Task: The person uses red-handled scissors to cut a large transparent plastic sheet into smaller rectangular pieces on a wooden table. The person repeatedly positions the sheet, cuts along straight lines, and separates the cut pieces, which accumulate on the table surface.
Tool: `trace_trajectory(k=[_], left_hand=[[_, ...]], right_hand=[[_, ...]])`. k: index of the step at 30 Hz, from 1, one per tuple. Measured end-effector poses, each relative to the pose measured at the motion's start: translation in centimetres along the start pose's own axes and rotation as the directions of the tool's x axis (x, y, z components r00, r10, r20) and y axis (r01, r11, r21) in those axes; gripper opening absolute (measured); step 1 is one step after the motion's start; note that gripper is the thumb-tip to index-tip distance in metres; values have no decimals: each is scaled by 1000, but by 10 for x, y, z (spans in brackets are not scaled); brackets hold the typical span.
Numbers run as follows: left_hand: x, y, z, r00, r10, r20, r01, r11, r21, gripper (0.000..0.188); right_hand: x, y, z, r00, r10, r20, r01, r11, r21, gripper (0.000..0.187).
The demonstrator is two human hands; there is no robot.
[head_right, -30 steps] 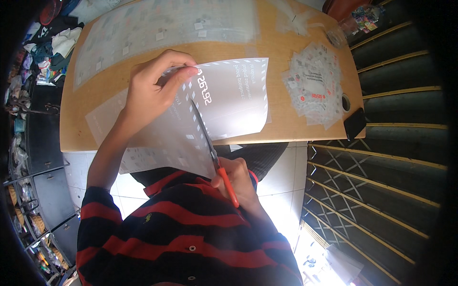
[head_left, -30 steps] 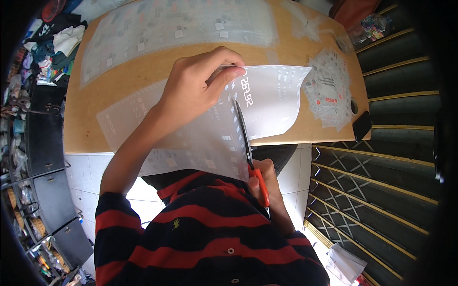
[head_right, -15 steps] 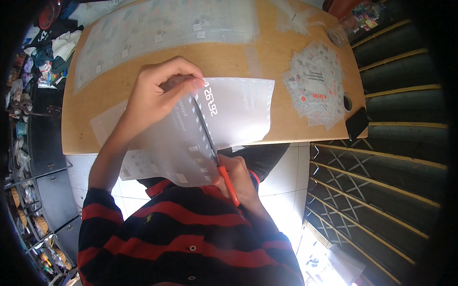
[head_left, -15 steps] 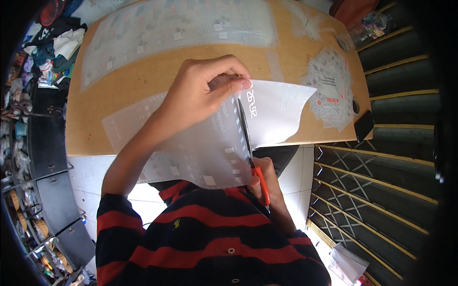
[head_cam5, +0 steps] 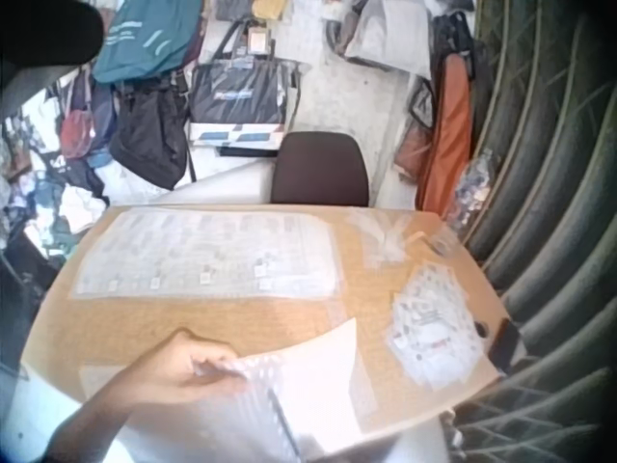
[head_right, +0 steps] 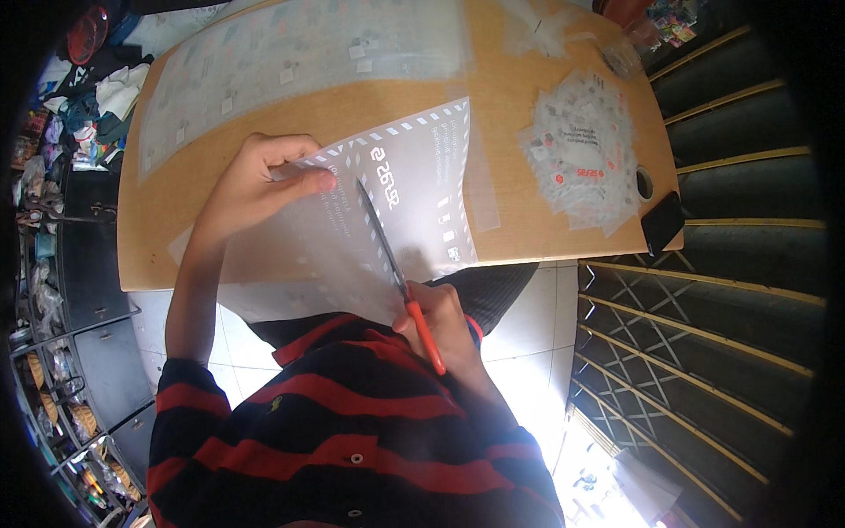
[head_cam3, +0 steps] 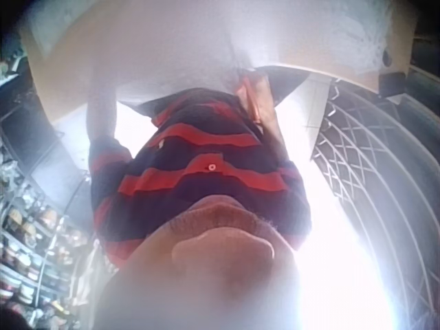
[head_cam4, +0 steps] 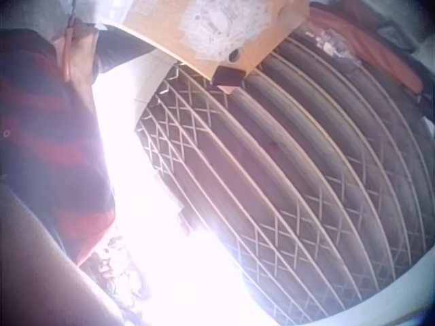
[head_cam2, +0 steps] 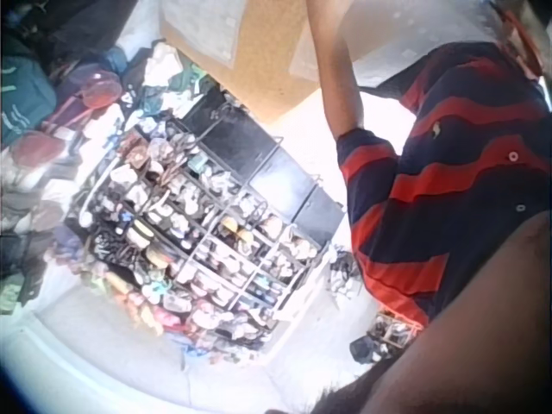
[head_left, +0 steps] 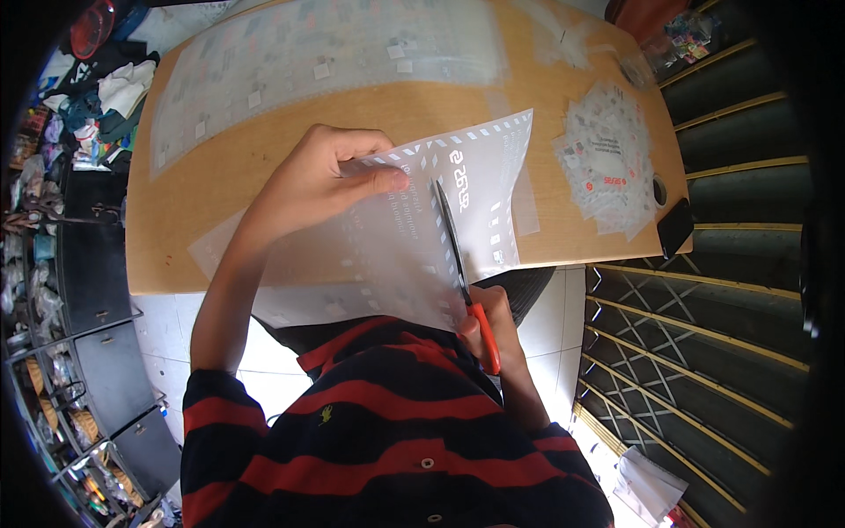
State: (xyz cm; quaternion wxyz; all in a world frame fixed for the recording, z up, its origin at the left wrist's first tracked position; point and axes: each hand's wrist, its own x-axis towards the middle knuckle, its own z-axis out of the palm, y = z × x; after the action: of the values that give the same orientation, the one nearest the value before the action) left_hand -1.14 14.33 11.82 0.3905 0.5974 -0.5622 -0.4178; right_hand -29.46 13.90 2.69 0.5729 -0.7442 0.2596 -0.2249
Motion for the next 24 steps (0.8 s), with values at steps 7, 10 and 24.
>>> trace_trajectory(k=[7,10,24], left_hand=[[-1,-1,2,998,-68,15,68,998,6,17],[-1,1,3,998,-66,24,66,998,9,17],[5,2,1,999,26,-41,-25,999,22,21]], right_hand=[[5,-11,0,1000,-21,-12,22,999,38,69],[7,-9,0,1000,-23,-15,23,999,48,65],[20,-9,-3,998,-57,-35,58,998,20,63]])
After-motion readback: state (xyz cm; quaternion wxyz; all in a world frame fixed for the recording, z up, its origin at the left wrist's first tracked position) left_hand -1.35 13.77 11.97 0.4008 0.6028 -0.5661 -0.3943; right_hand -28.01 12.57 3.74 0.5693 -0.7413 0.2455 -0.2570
